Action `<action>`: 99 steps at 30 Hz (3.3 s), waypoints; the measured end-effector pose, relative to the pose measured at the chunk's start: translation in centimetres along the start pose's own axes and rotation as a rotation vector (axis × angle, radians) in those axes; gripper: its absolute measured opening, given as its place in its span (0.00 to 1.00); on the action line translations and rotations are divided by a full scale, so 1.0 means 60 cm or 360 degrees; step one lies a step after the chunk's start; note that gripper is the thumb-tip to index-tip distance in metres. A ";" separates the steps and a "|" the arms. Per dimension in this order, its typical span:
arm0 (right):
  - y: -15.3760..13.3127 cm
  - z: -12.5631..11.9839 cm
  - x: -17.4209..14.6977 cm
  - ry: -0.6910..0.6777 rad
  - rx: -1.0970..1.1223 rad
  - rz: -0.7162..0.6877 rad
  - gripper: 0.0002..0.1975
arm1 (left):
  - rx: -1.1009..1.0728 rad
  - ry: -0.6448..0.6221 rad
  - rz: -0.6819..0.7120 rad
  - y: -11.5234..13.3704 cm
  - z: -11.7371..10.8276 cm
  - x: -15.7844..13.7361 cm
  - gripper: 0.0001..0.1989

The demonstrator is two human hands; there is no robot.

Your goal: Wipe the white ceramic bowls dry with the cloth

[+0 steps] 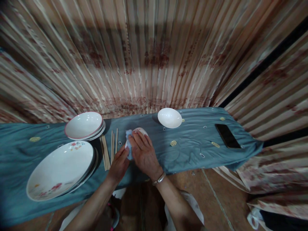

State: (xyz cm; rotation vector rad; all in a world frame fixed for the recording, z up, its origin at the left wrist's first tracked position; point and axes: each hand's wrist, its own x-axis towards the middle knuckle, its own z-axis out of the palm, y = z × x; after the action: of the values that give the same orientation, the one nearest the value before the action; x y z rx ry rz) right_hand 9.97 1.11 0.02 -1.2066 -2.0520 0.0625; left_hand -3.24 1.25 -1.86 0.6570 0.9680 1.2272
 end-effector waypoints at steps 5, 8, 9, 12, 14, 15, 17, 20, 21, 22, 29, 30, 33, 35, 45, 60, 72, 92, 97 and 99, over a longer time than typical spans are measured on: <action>0.027 -0.016 0.014 0.0120 0.0231 0.0165 0.24 | 0.0334 -0.0180 0.0162 0.014 0.021 -0.010 0.06; 0.050 -0.013 0.019 0.0156 0.0444 0.0328 0.22 | 0.0303 -0.0213 0.0166 0.017 0.028 -0.011 0.08; 0.058 -0.010 0.020 0.0162 0.0520 0.0378 0.22 | 0.0291 -0.0213 0.0161 0.017 0.028 -0.011 0.08; 0.080 0.003 0.018 0.0214 0.0767 0.0544 0.21 | 0.0277 -0.0163 0.0134 0.016 0.024 -0.010 0.07; 0.093 0.013 0.015 0.0251 0.0943 0.0663 0.20 | 0.0247 -0.0118 0.0110 0.013 0.018 -0.007 0.07; 0.099 0.017 0.013 0.0258 0.1031 0.0714 0.20 | 0.0214 -0.0104 0.0090 0.011 0.015 -0.006 0.07; 0.110 0.023 0.008 0.0249 0.1212 0.0784 0.21 | 0.0136 -0.0095 0.0042 0.007 0.010 -0.003 0.07; 0.123 0.028 -0.001 0.0216 0.1480 0.0840 0.23 | 0.0030 -0.0099 -0.0006 0.006 0.008 -0.001 0.10; 0.127 0.030 -0.004 0.0201 0.1549 0.0854 0.23 | 0.0002 -0.0101 -0.0010 0.007 0.009 -0.001 0.11; 0.131 0.032 -0.008 0.0187 0.1595 0.0866 0.24 | -0.0026 -0.0100 -0.0014 0.009 0.010 -0.001 0.12; 0.137 0.066 -0.029 0.0202 0.1363 0.0899 0.23 | -0.0344 -0.0016 -0.0073 0.013 0.009 0.011 0.16; 0.134 0.071 -0.032 0.0211 0.1317 0.0897 0.23 | -0.0380 0.0009 -0.0089 0.013 0.007 0.013 0.15; 0.120 0.082 -0.039 0.0267 0.1187 0.0887 0.24 | -0.0432 0.0060 -0.0143 0.014 0.004 0.018 0.11; 0.107 0.086 -0.045 0.0338 0.1086 0.0888 0.24 | -0.0459 0.0062 -0.0186 0.017 0.004 0.019 0.08; 0.024 0.102 -0.081 0.0322 0.0691 0.0857 0.27 | -0.0602 0.0093 -0.0276 0.027 0.006 0.022 0.15; -0.016 0.111 -0.101 0.0078 -0.0281 0.0178 0.33 | -0.0882 -0.0013 -0.0462 0.023 0.001 0.039 0.22; -0.019 0.082 -0.075 -0.0049 -0.0507 -0.0177 0.26 | -0.0676 0.0132 -0.0364 0.046 0.025 0.007 0.23; -0.014 0.009 0.000 0.0082 -0.0216 0.0070 0.25 | 0.0247 0.0053 0.0062 0.021 0.019 -0.010 0.06; 0.009 -0.007 0.015 0.0158 0.0026 0.0213 0.23 | 0.0563 0.0064 0.0183 0.024 0.009 -0.007 0.03; 0.023 -0.009 0.015 0.0202 0.0153 0.0303 0.22 | 0.0580 0.0046 0.0167 0.025 0.012 -0.008 0.05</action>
State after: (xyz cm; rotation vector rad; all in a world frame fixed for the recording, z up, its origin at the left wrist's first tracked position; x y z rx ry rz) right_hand 11.04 2.40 0.41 -1.3082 -1.8007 0.1688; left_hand -3.34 1.23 -0.13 0.9882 1.2078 1.1634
